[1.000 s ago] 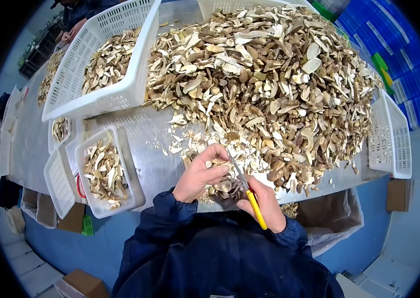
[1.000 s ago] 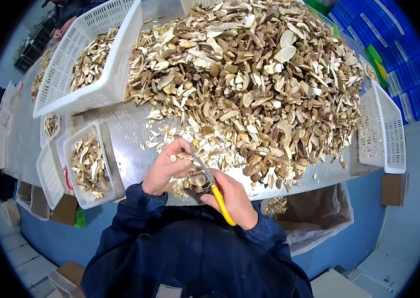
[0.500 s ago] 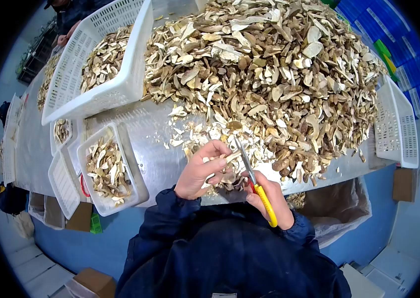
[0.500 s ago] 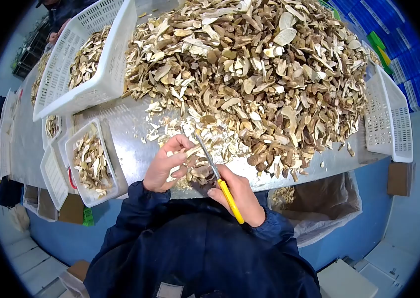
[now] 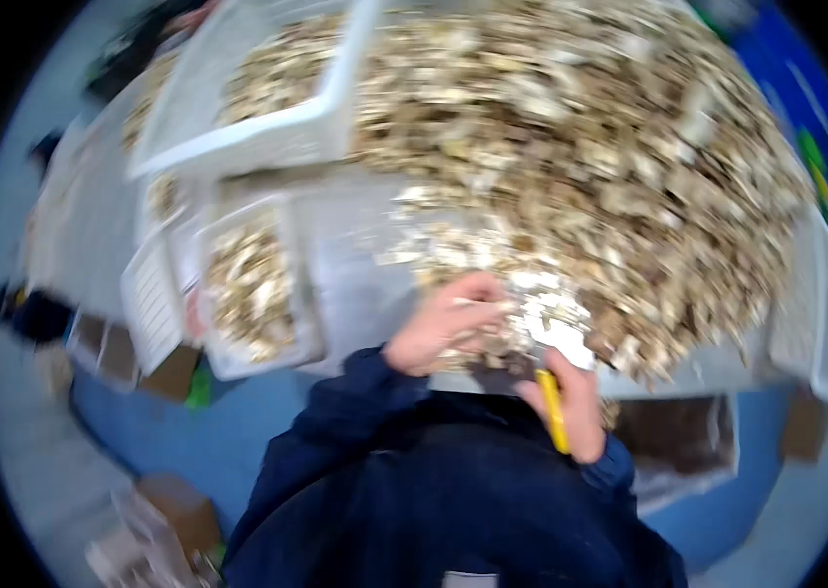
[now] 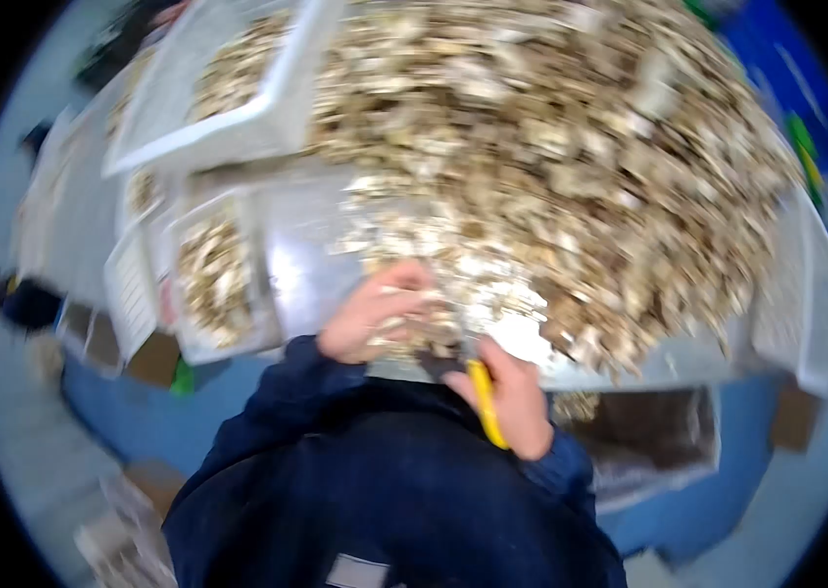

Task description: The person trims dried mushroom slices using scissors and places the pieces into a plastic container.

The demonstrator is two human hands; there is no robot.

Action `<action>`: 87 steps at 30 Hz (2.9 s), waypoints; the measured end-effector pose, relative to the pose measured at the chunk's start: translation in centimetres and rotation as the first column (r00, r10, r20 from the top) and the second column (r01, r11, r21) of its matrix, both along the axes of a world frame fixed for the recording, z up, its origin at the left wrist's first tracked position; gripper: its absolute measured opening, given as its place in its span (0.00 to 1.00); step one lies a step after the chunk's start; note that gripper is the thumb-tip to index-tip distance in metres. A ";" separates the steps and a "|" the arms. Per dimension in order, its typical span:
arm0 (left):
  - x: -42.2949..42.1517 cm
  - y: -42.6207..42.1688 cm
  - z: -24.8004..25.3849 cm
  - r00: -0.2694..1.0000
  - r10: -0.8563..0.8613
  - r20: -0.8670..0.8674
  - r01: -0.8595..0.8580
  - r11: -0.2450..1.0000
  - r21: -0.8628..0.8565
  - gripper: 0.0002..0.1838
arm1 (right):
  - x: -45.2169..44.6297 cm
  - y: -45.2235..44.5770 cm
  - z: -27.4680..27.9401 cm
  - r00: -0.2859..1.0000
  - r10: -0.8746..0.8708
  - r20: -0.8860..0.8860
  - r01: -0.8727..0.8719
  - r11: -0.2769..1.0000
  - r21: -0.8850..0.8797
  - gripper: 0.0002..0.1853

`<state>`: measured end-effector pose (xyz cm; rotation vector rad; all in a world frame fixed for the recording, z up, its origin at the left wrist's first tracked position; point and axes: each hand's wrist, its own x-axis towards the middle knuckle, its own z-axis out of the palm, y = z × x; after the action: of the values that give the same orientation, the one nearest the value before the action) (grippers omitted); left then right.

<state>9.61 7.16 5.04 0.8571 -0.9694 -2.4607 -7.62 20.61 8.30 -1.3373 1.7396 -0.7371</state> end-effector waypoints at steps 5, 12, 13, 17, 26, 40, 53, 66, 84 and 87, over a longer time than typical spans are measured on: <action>6.4 0.7 1.6 0.936 0.334 0.113 -0.315 0.936 -0.160 0.07 | -0.1 1.2 -4.8 0.959 -0.133 0.250 0.156 0.985 -0.078 0.20; 19.2 -1.7 -0.9 0.170 0.957 0.235 0.315 0.173 -0.933 0.20 | -1.4 0.9 -6.2 0.910 -0.236 0.340 0.287 0.952 -0.106 0.25; 18.9 -1.9 -0.8 0.034 0.942 0.334 0.496 0.274 -0.824 0.25 | -1.7 1.1 -7.1 0.884 -0.299 0.359 0.354 0.930 -0.096 0.23; 12.8 -3.2 0.1 0.336 0.907 0.253 0.300 0.152 -0.942 0.20 | -1.8 2.1 -7.6 0.762 -0.403 0.507 0.529 0.839 -0.128 0.22; -0.2 -4.0 -4.6 0.817 0.479 0.321 0.267 0.180 -0.947 0.13 | -1.9 3.6 -10.8 0.667 -0.337 0.665 0.631 0.731 -0.261 0.32; 0.6 -6.5 -1.5 0.774 0.104 0.625 0.490 0.528 -0.694 0.14 | -2.1 3.5 -12.2 0.554 -0.372 0.744 0.712 0.676 -0.192 0.28; 1.2 -12.2 -6.2 0.627 0.507 0.592 0.495 0.328 -0.805 0.19 | -2.3 3.7 -12.3 0.570 -0.365 0.736 0.702 0.682 -0.204 0.25; -2.7 -2.6 -0.8 0.975 0.221 -0.021 -0.222 0.971 -0.085 0.14 | -4.0 3.5 -7.9 0.839 -0.327 0.436 0.412 0.904 -0.115 0.23; -4.1 4.2 3.2 0.900 0.385 0.204 -0.169 0.740 -0.651 0.07 | -0.8 2.8 -1.9 0.987 -0.100 -0.124 0.063 0.959 -0.275 0.34; -4.2 4.5 3.2 0.879 0.422 0.221 -0.147 0.682 -0.716 0.06 | -0.3 3.0 -2.0 0.992 -0.126 -0.023 0.119 0.975 -0.186 0.29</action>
<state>5.40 11.65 8.29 1.1012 -1.5889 -1.4809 -7.90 23.57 6.26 -1.3807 1.8303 -0.9695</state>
